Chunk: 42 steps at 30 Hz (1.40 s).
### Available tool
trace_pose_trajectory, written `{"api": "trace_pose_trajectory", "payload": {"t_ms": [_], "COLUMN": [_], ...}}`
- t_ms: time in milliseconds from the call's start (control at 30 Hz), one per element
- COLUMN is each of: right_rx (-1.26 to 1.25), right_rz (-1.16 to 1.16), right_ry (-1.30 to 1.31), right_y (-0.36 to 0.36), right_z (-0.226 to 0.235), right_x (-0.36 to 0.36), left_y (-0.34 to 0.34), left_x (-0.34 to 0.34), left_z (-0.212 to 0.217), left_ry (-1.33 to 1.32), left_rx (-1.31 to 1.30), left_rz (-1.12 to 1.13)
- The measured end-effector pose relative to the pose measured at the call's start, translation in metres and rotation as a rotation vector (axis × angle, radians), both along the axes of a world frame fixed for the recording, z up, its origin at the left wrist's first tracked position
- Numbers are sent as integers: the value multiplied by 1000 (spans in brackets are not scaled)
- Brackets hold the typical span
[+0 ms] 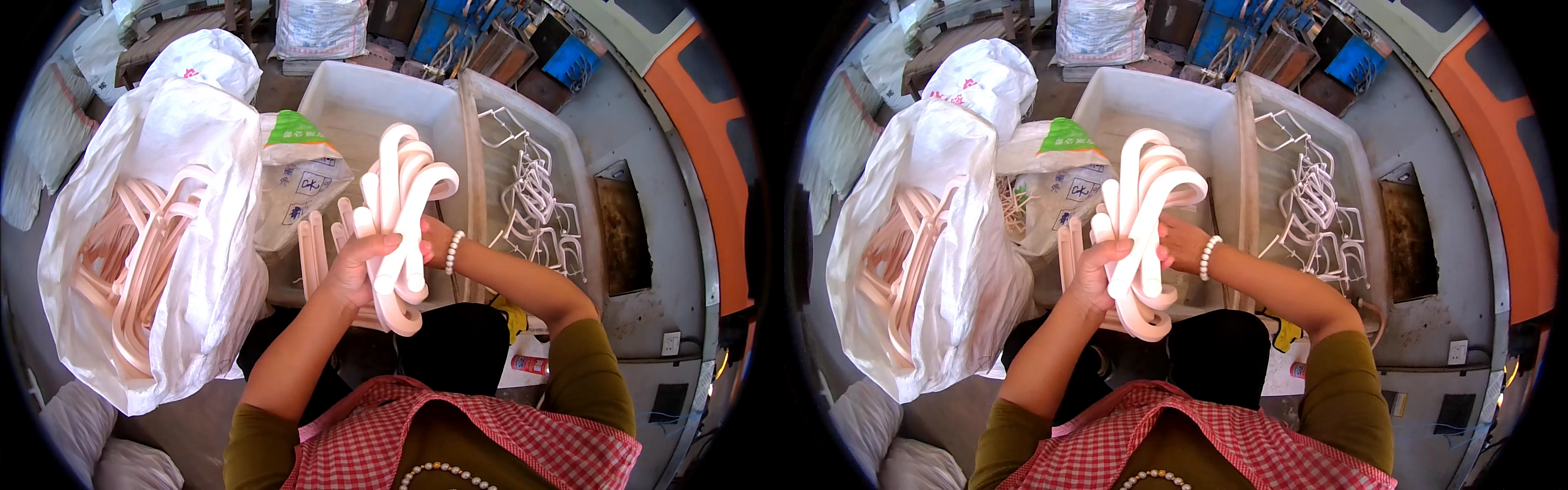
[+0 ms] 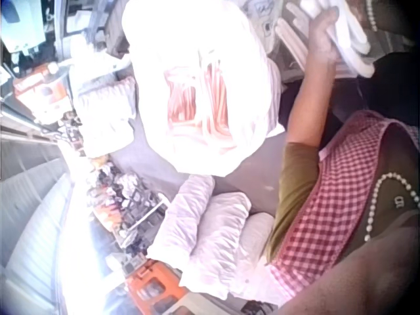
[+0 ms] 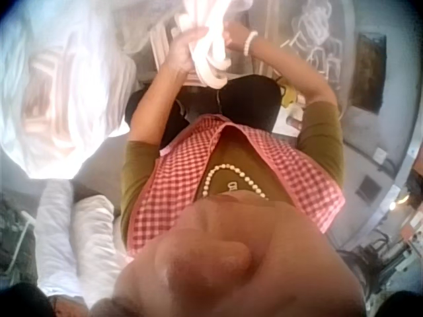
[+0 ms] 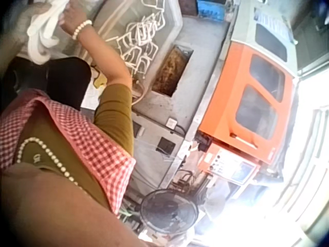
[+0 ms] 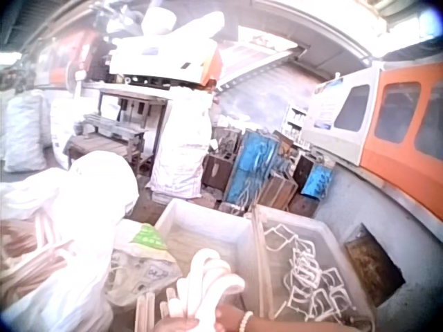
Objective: The person assembles plastic hangers by inserting white plastic hooks into pink hanger frames. They repeatedly pick up frames and hooks, insert the hooks, and place the assembled hangers into a white sack.
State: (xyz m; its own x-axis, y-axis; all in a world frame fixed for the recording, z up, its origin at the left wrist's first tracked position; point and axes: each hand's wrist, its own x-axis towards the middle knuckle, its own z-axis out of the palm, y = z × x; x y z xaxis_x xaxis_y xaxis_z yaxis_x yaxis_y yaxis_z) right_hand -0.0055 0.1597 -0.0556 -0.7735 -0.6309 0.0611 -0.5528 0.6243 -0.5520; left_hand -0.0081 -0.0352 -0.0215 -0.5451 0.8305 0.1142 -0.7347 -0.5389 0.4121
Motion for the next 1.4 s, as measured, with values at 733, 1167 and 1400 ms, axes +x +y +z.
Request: {"api": "trace_pose_trajectory", "payload": {"t_ms": [733,1167,1400], "right_rx": [-1219,-1519,-1353], "right_rz": [-696,-807,-715], "right_ry": [-1147,-1091,-924], "right_y": [-54,-82,-103], "right_z": [50,56,63], "right_x": [179,232,245], "left_y": [-33,-42,-57], "left_x": [131,188,199], "left_z": [-12,-6,-13], "left_ry": [24,611,689], "left_rx": [-410,-1019,-998], "left_rz": [-401,185,487]}}
